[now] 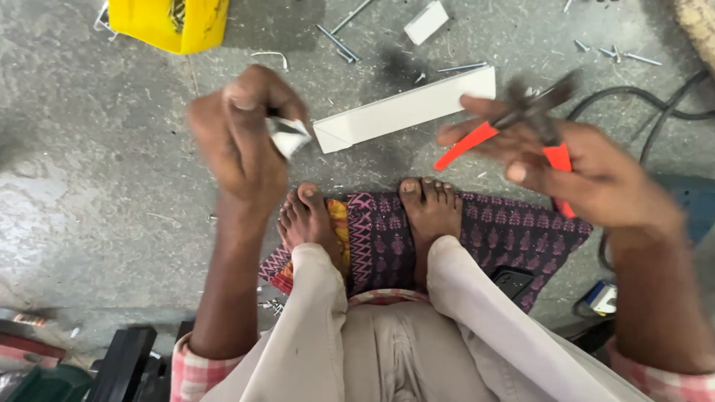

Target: The person uses red-handled pliers to trim and shape the ends of white plastic profiles. They repeatedly bend and cut small sections to create notches and angled edges, then test the fit of the modified pieces against a longer profile.

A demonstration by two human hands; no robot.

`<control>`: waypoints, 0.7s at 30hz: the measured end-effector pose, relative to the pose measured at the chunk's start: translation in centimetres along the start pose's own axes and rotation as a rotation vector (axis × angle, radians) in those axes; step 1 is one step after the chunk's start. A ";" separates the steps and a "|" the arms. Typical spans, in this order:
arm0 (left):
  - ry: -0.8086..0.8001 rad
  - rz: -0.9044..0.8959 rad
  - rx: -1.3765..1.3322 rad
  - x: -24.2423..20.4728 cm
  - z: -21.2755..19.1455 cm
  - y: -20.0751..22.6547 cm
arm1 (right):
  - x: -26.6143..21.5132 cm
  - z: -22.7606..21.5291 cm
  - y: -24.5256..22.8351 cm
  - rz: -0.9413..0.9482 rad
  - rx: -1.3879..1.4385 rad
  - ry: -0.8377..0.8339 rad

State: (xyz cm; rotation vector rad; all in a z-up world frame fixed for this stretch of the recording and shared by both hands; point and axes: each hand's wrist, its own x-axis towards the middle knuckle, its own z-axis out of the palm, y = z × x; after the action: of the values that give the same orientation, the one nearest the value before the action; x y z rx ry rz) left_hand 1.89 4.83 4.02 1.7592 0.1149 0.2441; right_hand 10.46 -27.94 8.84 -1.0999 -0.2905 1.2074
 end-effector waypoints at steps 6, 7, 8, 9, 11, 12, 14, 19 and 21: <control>-0.024 -0.293 -0.456 -1.6 3.3 1.9 | 1.6 6.7 6.6 0.041 0.996 0.143; -0.036 -0.321 -0.424 -1.4 3.5 2.5 | 1.6 7.7 7.3 0.090 1.009 0.117; -0.048 -0.349 -0.391 -1.2 3.7 3.2 | 1.5 8.5 8.0 0.138 1.022 0.090; -0.064 -0.350 -0.372 -0.9 3.7 3.9 | 1.2 8.9 8.4 0.189 1.036 0.067; -0.098 -0.324 -0.351 -0.4 3.6 5.0 | 0.3 8.5 8.1 0.174 0.891 0.098; -0.116 -0.296 -0.350 -0.3 3.5 5.5 | -0.2 8.3 7.5 0.167 0.817 0.115; -0.148 -0.293 -0.343 0.1 3.1 6.3 | -0.7 7.8 5.6 0.094 0.245 0.264; -0.188 -0.377 -0.347 -0.6 3.2 6.7 | 0.1 8.6 1.2 -0.049 -0.934 0.509; -0.142 -0.405 -0.505 -1.3 3.5 6.6 | 0.7 9.1 1.0 -0.037 -0.979 0.569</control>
State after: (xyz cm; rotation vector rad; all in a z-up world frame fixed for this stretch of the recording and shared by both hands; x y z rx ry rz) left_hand 1.08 -0.14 9.66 1.2130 0.2773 -0.1395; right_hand 3.80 -22.59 12.27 -2.2097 -0.4694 0.6352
